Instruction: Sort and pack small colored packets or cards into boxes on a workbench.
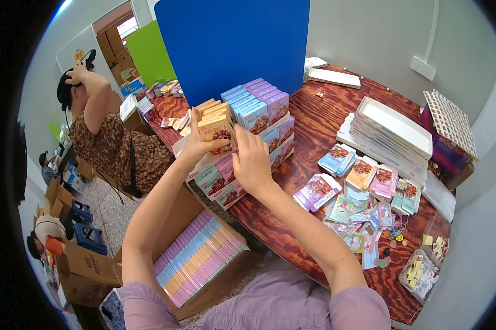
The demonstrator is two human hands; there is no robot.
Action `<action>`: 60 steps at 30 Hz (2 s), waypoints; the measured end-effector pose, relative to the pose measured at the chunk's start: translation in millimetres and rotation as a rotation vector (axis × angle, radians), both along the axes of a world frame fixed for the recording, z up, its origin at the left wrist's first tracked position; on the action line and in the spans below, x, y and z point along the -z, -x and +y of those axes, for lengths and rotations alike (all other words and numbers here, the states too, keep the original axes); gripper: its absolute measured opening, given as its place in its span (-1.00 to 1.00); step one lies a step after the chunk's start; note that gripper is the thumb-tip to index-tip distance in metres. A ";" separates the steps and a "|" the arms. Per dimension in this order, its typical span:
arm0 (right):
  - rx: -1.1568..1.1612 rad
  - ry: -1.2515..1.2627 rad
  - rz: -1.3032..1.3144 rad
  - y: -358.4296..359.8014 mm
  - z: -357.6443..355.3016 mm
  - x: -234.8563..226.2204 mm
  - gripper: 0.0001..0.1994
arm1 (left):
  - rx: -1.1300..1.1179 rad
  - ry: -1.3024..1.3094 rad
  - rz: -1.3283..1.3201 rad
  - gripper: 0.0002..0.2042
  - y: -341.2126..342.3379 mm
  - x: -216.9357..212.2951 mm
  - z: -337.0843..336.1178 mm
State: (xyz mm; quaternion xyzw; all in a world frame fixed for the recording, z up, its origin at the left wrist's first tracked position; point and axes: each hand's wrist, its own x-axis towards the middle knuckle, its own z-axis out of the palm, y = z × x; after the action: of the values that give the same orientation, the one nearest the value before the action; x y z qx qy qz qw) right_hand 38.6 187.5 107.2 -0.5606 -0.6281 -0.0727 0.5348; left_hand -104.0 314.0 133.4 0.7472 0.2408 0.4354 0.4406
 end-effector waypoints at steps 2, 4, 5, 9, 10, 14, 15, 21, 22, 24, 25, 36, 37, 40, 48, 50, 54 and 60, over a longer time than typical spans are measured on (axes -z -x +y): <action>0.010 -0.046 -0.044 -2.5 -5.1 -3.5 -0.43 | 0.027 0.110 -0.013 0.32 0.1 -9.6 -7.7; 0.005 -0.118 -0.102 -2.9 -11.6 -6.0 -0.48 | -0.044 0.281 -0.005 0.25 0.9 -18.0 -11.1; -0.010 -0.129 -0.146 -4.1 -13.6 -3.8 -0.51 | -0.055 0.319 -0.024 0.12 -3.5 -20.1 -16.9; -0.062 -0.143 -0.249 3.6 -19.2 10.5 -0.64 | -0.055 0.490 -0.348 -0.29 -24.1 -15.0 -19.3; -0.087 -0.128 -0.269 4.7 -20.8 12.8 -0.66 | -0.046 0.562 -0.477 -0.32 -33.9 -13.7 -18.6; -0.075 -0.114 -0.340 12.8 -22.9 19.0 -0.74 | -0.269 0.420 -0.418 -0.04 -39.9 2.9 -0.9; -0.076 -0.114 -0.341 12.4 -23.8 20.7 -0.74 | -0.497 0.252 -0.289 -0.02 -44.2 5.0 -1.6; -0.123 -0.067 -0.341 3.7 -26.7 14.9 -0.69 | -0.085 0.383 -0.497 -0.11 -30.0 -12.5 -26.5; -0.116 -0.067 -0.329 1.8 -23.8 13.1 -0.63 | -0.034 0.431 -0.529 -0.19 -30.1 -14.0 -30.8; -0.105 -0.065 -0.315 -2.2 -21.0 15.1 -0.57 | 0.020 0.481 -0.556 -0.25 -29.0 -15.0 -43.1; -0.102 -0.046 -0.335 -5.0 -18.6 17.2 -0.53 | -0.082 0.419 -0.373 -0.25 -28.4 -19.6 -55.6; -0.084 -0.013 -0.366 -3.2 -17.0 19.4 -0.52 | -0.539 -0.796 0.492 -0.21 -21.7 -3.1 -45.7; -0.070 -0.024 -0.391 -2.0 -17.3 18.5 -0.57 | -0.544 -0.836 0.508 -0.21 -24.3 -7.2 -48.2; -0.045 -0.037 -0.429 0.0 -17.9 17.5 -0.62 | -0.581 -0.869 0.610 -0.21 -26.9 -20.5 -53.8; -0.053 0.023 -0.420 0.0 -21.1 18.7 -0.53 | -0.580 -0.909 0.641 -0.22 -23.2 -9.7 -46.5; -0.072 0.053 -0.418 -3.6 -25.1 18.0 -0.51 | -0.504 -0.782 0.542 -0.21 -24.1 -14.3 -49.4; -0.061 0.012 -0.410 0.3 -25.4 16.0 -0.52 | -0.238 -0.197 0.029 -0.20 -9.1 -11.2 -15.5; -0.087 0.072 -0.423 -3.3 -22.2 22.6 -0.51 | -0.466 0.266 -0.004 -0.41 24.0 -29.8 57.1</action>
State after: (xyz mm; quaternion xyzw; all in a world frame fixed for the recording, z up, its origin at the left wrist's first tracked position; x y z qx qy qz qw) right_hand 41.9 165.3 84.6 -0.5240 -0.7520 -0.1429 0.3735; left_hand -127.9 371.1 163.2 0.6063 0.4607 0.4909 0.4233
